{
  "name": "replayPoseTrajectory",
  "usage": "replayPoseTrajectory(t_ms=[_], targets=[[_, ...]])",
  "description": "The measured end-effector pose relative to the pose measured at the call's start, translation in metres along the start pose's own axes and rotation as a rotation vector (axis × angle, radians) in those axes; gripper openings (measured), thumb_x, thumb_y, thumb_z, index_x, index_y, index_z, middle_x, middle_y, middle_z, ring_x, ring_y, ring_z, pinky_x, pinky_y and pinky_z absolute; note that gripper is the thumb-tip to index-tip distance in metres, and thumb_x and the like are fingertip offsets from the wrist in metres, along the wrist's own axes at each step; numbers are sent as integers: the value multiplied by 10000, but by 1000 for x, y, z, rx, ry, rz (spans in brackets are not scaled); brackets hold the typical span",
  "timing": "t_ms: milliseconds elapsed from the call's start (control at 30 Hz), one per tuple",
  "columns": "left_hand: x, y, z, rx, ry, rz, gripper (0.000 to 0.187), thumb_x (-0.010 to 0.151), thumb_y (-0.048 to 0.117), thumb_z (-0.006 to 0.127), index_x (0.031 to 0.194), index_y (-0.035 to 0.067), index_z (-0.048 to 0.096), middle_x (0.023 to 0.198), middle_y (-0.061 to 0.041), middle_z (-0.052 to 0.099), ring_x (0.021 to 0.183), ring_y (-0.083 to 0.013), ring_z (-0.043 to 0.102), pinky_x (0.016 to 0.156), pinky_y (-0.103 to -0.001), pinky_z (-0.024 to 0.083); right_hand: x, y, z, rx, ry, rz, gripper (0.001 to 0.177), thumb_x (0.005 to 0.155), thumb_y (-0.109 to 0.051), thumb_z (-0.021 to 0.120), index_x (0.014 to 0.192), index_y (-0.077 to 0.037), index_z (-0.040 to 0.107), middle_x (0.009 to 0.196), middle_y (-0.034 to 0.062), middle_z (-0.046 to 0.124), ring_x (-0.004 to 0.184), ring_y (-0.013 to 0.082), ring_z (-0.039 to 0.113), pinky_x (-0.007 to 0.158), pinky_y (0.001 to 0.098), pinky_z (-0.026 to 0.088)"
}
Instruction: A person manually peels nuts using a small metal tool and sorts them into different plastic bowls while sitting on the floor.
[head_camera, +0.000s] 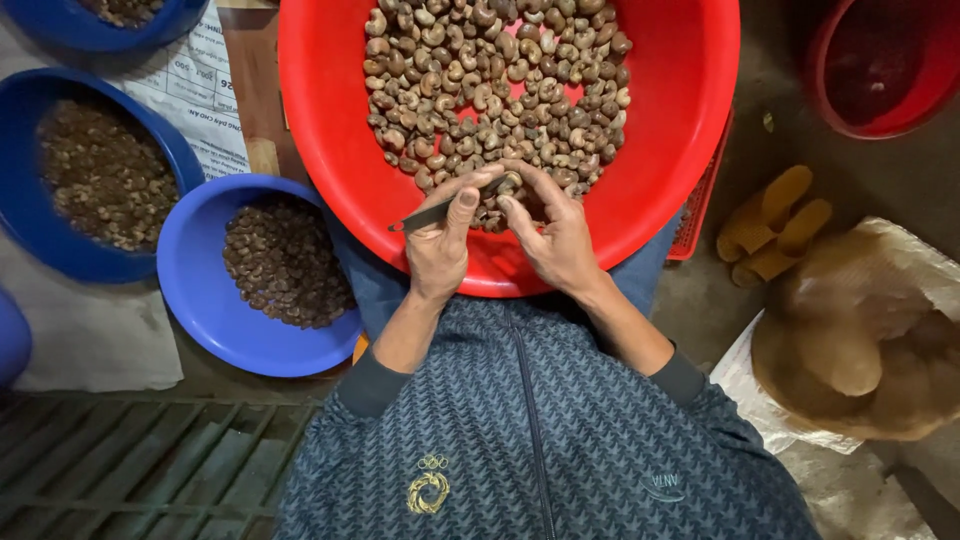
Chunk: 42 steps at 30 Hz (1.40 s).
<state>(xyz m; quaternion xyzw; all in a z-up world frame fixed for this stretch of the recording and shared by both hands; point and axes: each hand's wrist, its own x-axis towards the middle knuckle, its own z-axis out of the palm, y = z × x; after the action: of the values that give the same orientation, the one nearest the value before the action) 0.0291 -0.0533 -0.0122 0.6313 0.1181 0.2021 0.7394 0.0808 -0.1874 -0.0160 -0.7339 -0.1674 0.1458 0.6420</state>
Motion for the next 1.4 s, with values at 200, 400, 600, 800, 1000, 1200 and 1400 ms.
replayPoseTrajectory(t_ms=[200,400,600,800,1000,1200,1400], targets=[[-2,0,-3,-29,30,-34,223,1088,135,566,1157,-19,712,1164,-202,746,1192,-293,666,1039,-442,540,-2,-8,5,115,17,36,357,1008,-47,669,1358,7,626,1022,167,714,933,179,646,820,389,600],[-1,6,-6,27,25,-60,213,1079,172,578,1146,36,729,1127,-111,768,1059,-107,669,866,-270,571,-3,1,4,177,76,67,300,1022,-61,648,1317,-14,670,1014,150,737,911,161,670,777,330,616],[-1,7,-1,-11,12,6,230,1090,142,559,1162,-14,712,1160,-225,745,1152,-300,695,969,-417,574,3,-6,4,20,108,-72,280,1005,-28,683,1284,-22,703,1061,187,760,971,215,707,832,408,599],[0,9,-5,-18,-29,34,221,1082,114,556,1155,-36,701,1192,-234,732,1192,-324,673,1004,-429,557,-4,-8,7,261,127,42,267,1053,-49,618,1312,-16,675,1054,122,712,867,124,602,692,256,584],[0,13,-6,-32,-73,38,216,1083,117,569,1166,-27,705,1230,-229,715,1237,-354,647,1051,-481,527,3,-16,0,211,88,0,276,1016,3,655,1291,23,675,1016,171,693,822,172,667,631,298,606],[0,4,-11,-18,-120,81,180,1059,72,599,1130,-51,709,1192,-230,716,1184,-372,674,1020,-485,540,0,-14,-6,180,27,88,418,1000,-8,681,1408,-17,589,1071,141,689,922,156,643,778,324,621],[4,12,-16,-7,-192,87,183,1053,101,626,1154,-19,719,1285,-217,672,1210,-366,654,1026,-518,540,1,-5,-9,210,-13,149,407,962,-24,728,1359,-18,637,1047,155,743,886,120,660,744,298,630]])
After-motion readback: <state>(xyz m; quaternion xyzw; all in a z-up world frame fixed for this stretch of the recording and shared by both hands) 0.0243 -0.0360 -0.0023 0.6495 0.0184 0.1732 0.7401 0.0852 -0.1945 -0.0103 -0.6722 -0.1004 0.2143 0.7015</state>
